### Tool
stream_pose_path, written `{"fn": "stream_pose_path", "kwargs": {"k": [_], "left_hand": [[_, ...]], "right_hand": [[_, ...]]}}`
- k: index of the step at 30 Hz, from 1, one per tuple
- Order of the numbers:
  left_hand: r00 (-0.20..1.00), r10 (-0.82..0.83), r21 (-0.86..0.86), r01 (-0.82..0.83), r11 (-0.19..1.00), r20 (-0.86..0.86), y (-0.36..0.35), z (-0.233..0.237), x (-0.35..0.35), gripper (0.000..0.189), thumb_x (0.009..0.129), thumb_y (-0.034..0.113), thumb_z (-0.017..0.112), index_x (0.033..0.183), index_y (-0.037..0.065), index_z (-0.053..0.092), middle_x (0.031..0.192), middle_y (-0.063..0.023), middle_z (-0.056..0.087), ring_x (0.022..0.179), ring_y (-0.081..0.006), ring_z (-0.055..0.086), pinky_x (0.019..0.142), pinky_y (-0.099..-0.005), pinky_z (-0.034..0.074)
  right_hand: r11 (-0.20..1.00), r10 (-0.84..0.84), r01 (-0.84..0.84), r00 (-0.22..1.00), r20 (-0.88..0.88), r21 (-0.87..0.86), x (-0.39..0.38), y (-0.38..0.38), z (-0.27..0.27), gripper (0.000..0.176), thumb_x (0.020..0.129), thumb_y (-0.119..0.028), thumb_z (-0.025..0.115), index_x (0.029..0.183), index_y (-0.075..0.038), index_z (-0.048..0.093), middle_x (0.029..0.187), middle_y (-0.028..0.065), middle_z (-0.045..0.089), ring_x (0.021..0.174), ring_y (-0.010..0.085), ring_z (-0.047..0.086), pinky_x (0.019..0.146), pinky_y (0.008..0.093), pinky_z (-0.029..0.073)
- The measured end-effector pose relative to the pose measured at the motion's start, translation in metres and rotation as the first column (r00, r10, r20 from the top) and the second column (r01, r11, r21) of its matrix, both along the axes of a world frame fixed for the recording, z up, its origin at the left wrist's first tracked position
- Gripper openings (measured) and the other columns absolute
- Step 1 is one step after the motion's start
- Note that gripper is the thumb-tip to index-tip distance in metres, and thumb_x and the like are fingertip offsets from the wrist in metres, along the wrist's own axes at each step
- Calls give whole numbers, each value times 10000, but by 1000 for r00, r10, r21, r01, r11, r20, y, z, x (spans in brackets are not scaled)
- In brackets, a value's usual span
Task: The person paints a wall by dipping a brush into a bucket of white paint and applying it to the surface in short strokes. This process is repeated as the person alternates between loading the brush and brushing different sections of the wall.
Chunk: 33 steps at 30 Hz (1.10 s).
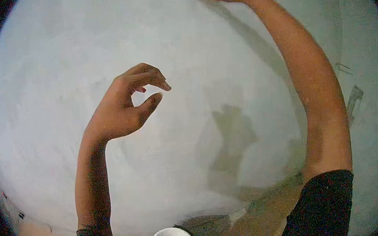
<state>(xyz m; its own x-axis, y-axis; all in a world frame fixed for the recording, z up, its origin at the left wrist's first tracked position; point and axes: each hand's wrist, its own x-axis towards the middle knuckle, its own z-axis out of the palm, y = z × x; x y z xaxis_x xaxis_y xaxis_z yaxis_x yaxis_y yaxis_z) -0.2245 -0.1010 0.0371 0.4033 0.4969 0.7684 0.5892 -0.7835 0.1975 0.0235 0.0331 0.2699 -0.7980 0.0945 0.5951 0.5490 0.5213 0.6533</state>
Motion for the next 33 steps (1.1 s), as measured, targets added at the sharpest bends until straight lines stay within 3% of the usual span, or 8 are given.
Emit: {"fn": "stream_pose_path", "kwargs": {"k": [3,5,7,9,15,26,27,33], "left_hand": [[999,-32,31,31,999,7,6,-2,-4,165,830,18,631,980,64,680,1106,-70,630,1029,-230,596,857,-365,489],[1000,-26,20,26,999,-7,5,-1,-3,170,833,15,627,984,69,683,1118,-71,629,1037,-229,596,862,-363,490],[998,-53,23,53,998,22,7,-2,-2,167,839,20,629,988,73,681,1127,-72,625,1044,-229,596,869,-362,494],[999,-46,39,46,998,0,7,-1,-4,164,845,29,632,995,79,679,1138,-72,622,1052,-229,596,874,-363,498],[999,-49,10,49,999,21,0,1,-5,164,842,29,637,992,81,675,1135,-69,623,1047,-232,598,867,-365,503],[989,-139,49,136,989,56,3,-3,-7,155,798,1,615,943,21,666,1031,-120,627,967,-286,608,856,-373,492],[984,-162,62,157,986,71,3,-3,-6,158,778,1,591,917,-13,664,984,-156,629,939,-333,610,873,-396,486],[992,-117,53,114,992,50,3,-4,-7,167,806,-9,638,957,53,674,1079,-85,627,997,-248,604,834,-349,493]], "right_hand": [[985,170,-167,982,87,-38,8,30,-56,196,955,-191,583,1048,-43,672,983,105,674,872,253,637,816,356,516],[956,286,-280,956,70,-83,8,36,-101,123,789,22,631,906,-16,629,831,126,630,782,297,615,712,390,484],[960,35,-1,993,116,-280,7,10,-138,114,855,-51,642,963,-20,655,889,105,654,814,278,618,745,398,509],[931,192,-132,970,150,-342,10,12,-170,122,847,-53,650,961,-9,660,879,125,665,813,291,623,749,396,508],[782,145,-109,989,9,-614,7,-7,-150,170,845,-102,677,988,-10,686,916,117,701,808,230,654,756,353,523],[972,189,-209,968,-166,-111,9,36,17,164,891,-123,669,1042,-73,710,1081,60,704,977,185,658,882,345,550],[966,137,-197,941,-310,-170,-3,6,17,168,862,-108,685,1007,-30,717,1010,101,725,917,177,667,842,336,526],[944,307,-276,936,-172,182,10,23,20,165,886,-155,699,989,-27,712,995,74,727,885,168,670,839,327,531]]}}
